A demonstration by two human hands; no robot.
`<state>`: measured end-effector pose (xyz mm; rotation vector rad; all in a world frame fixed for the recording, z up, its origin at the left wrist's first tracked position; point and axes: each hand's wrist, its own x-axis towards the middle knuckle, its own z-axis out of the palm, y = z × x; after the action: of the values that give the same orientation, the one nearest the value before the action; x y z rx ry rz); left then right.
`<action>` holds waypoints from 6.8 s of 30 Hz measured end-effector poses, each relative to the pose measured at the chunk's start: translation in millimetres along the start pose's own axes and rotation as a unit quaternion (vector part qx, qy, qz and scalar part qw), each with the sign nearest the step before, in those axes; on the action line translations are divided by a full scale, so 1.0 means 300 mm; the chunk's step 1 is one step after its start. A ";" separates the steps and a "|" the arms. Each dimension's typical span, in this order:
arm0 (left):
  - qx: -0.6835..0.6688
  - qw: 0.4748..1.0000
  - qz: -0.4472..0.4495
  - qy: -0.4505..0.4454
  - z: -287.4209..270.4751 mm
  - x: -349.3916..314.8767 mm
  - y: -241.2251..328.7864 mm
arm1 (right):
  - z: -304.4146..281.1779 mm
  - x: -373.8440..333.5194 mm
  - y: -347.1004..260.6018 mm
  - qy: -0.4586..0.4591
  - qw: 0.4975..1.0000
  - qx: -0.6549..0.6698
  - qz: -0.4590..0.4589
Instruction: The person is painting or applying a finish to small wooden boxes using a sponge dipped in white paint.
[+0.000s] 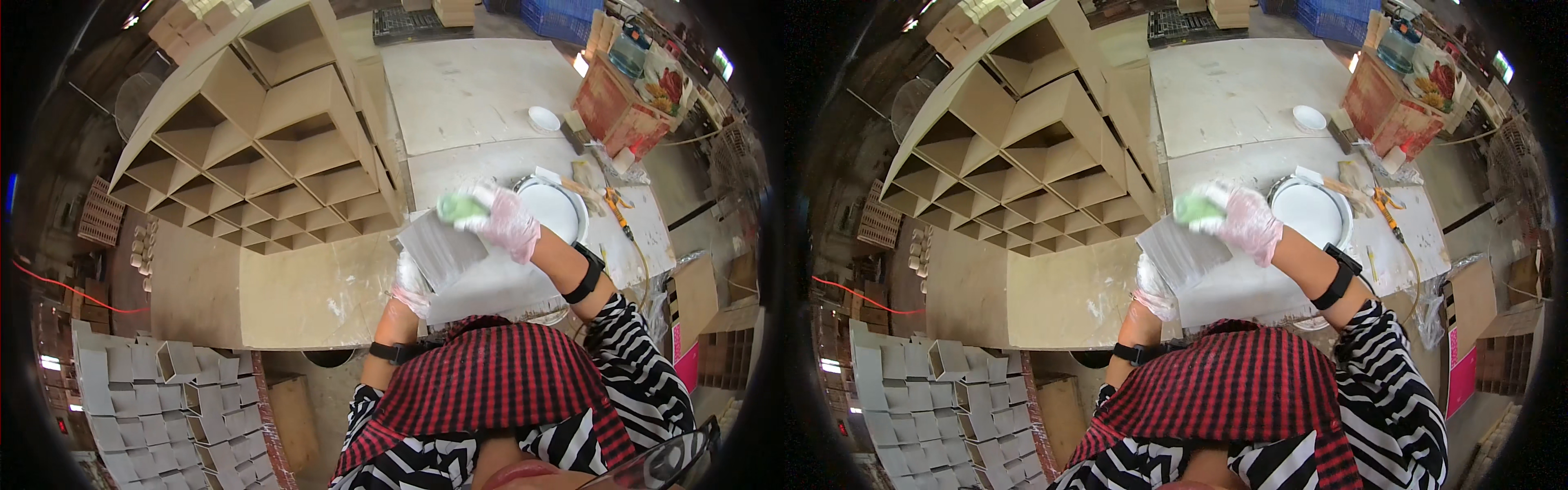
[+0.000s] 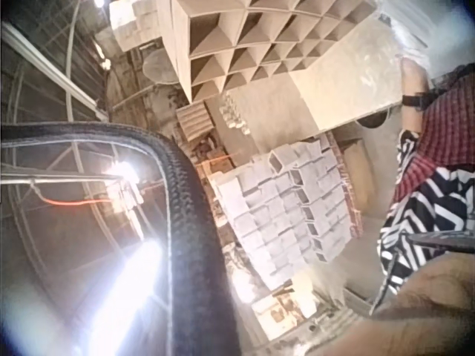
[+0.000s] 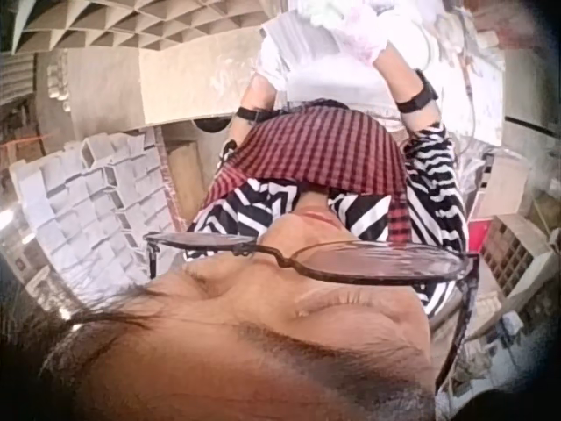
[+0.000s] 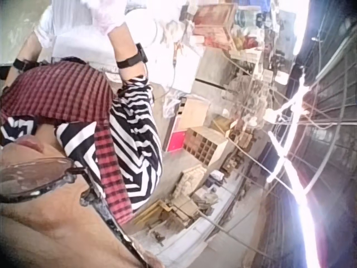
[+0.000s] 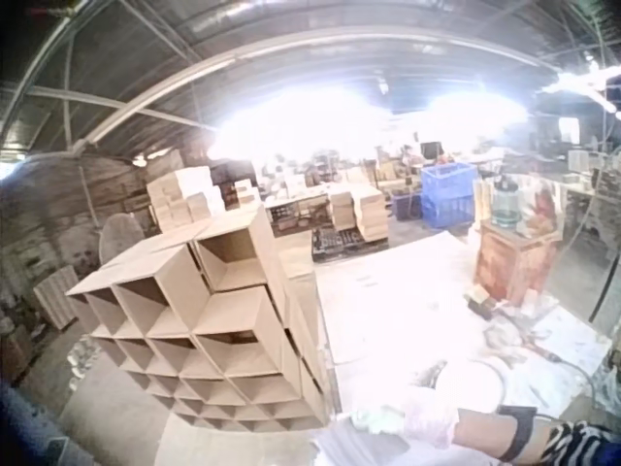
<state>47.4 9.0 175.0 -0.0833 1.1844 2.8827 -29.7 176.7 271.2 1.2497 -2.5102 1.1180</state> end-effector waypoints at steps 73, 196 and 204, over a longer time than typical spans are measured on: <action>0.759 0.555 0.329 -0.089 0.090 -0.110 0.115 | 0.046 -0.063 0.135 0.182 0.806 0.487 0.283; 0.424 0.900 0.103 0.006 -0.586 -0.541 1.035 | 0.875 -0.232 -0.592 0.084 0.760 0.419 0.490; 0.213 0.953 0.217 0.010 0.076 -0.151 1.112 | 0.683 -0.437 -0.285 0.131 0.705 0.494 0.493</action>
<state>77.4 -212.5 427.9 0.1806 2.0208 2.8736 159.9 91.8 118.6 -0.5051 -2.2226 2.8050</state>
